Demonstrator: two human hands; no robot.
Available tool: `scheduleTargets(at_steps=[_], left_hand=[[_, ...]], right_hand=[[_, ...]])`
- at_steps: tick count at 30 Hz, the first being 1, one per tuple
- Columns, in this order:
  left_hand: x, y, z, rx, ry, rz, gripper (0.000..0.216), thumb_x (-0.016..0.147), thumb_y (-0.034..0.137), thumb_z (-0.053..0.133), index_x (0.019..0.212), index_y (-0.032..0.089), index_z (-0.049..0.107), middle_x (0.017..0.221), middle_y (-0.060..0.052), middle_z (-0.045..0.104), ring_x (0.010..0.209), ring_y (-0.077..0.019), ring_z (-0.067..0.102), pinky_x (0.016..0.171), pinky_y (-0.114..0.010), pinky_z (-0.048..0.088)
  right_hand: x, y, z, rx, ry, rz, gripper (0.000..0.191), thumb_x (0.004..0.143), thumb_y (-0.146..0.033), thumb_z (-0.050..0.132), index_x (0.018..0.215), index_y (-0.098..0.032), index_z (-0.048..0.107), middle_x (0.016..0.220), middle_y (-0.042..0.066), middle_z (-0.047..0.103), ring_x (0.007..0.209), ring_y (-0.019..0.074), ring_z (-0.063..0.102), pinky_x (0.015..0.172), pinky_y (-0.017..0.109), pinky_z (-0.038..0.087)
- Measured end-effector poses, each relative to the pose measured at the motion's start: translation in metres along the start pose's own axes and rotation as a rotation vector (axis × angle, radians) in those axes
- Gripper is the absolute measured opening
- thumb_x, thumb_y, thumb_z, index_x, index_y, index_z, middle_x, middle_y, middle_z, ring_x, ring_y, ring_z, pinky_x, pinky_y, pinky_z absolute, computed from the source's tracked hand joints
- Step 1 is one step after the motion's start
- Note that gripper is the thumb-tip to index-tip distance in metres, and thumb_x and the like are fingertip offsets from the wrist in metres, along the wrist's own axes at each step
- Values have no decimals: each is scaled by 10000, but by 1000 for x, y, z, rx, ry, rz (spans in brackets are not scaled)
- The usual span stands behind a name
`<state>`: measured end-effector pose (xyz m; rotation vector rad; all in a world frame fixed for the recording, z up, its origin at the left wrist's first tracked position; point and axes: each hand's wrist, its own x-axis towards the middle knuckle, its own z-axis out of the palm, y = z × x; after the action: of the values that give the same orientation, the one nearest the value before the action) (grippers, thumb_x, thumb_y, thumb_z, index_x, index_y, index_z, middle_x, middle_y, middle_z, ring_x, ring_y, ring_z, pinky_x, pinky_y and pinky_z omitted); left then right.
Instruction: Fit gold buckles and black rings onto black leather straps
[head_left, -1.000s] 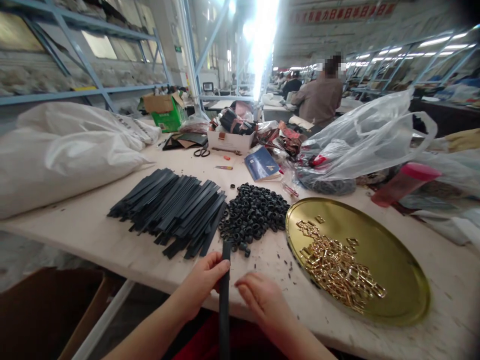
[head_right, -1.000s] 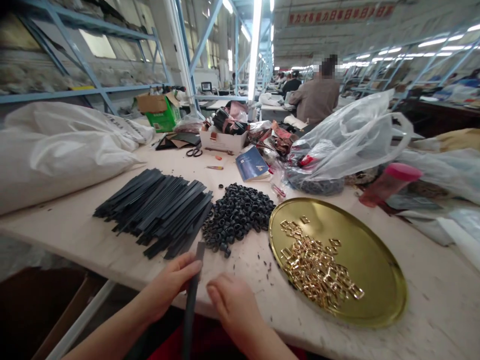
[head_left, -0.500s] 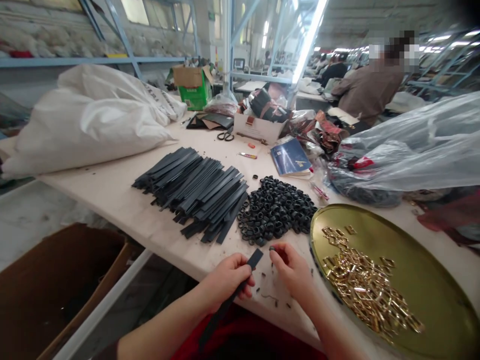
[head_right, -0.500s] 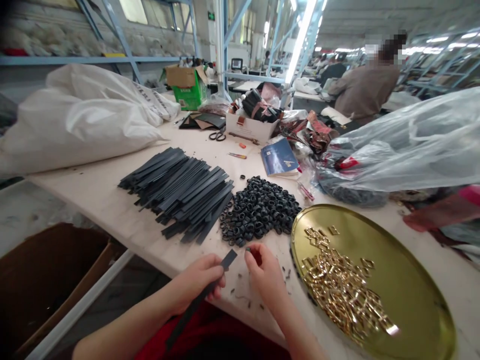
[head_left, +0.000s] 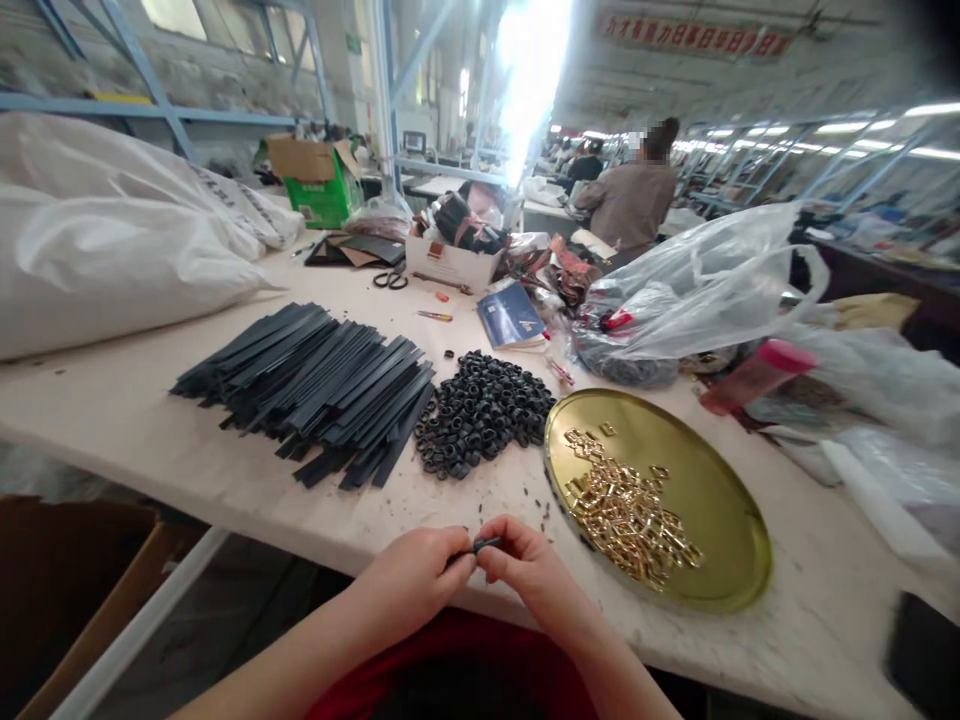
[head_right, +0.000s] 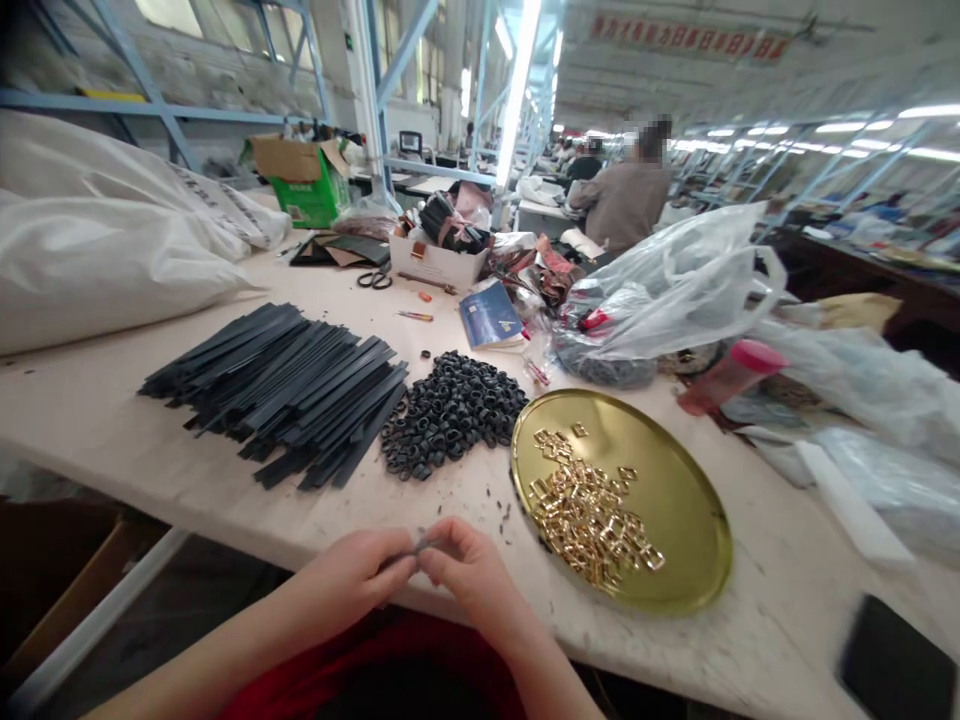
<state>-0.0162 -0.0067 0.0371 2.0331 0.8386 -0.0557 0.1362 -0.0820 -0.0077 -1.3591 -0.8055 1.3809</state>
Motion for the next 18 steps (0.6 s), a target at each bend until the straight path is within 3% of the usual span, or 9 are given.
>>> scheduleTargets(at_steps=[2,4,6,9,12,14,16,18], left_hand=[[-4,3,2,-172,-112,-35,261,830,295,345,1007,193,508,619,31,534,511,-114,485,519,-222,315],[-5,3,6,-294,-151,-58,389,849,321,325,1216,200,367,586,54,491,482,-110,454,509,-220,334],[-2,0,12,-360,-93,-37,464,856,384,326,1272,179,317,559,61,435,499,-112,417,501,-217,327],[9,-9,19,-499,-3,6,494,837,473,349,1209,152,403,558,62,389,484,-96,349,454,-203,270],[19,-14,20,-582,43,-26,383,806,467,400,980,149,523,511,85,309,425,-70,252,409,-199,190],[25,-14,19,-586,87,-61,303,787,427,412,858,155,523,466,99,264,400,-67,224,398,-201,165],[30,-12,19,-591,120,-80,258,775,393,393,815,163,504,427,109,239,378,-70,220,391,-201,157],[35,-9,21,-603,135,-84,233,766,370,375,792,169,490,405,116,224,362,-70,215,387,-200,157]], right_hand=[[-4,-3,-1,-6,30,-28,217,661,-360,666,728,-178,569,624,-43,513,592,109,440,595,244,342],[-6,-3,1,18,45,-39,225,659,-367,667,715,-178,558,596,-49,501,576,104,434,587,240,339],[-7,1,5,51,29,-33,245,652,-379,674,705,-180,541,558,-58,487,555,100,431,575,236,341],[-6,5,2,-7,-31,-63,255,721,-430,592,744,-181,540,578,-43,517,554,107,467,573,240,375],[5,-4,-30,-516,69,-182,247,821,-403,457,801,-185,570,683,-5,587,618,125,525,581,236,400],[19,-16,-64,-1078,389,-228,230,851,-350,414,785,-197,573,721,4,609,664,132,547,592,227,396],[37,-28,-99,-1231,541,-198,222,856,-285,394,800,-170,575,809,64,622,745,173,555,649,272,386],[56,-36,-124,-1339,590,-166,180,831,-256,440,815,-151,586,835,102,627,779,199,560,667,290,377]])
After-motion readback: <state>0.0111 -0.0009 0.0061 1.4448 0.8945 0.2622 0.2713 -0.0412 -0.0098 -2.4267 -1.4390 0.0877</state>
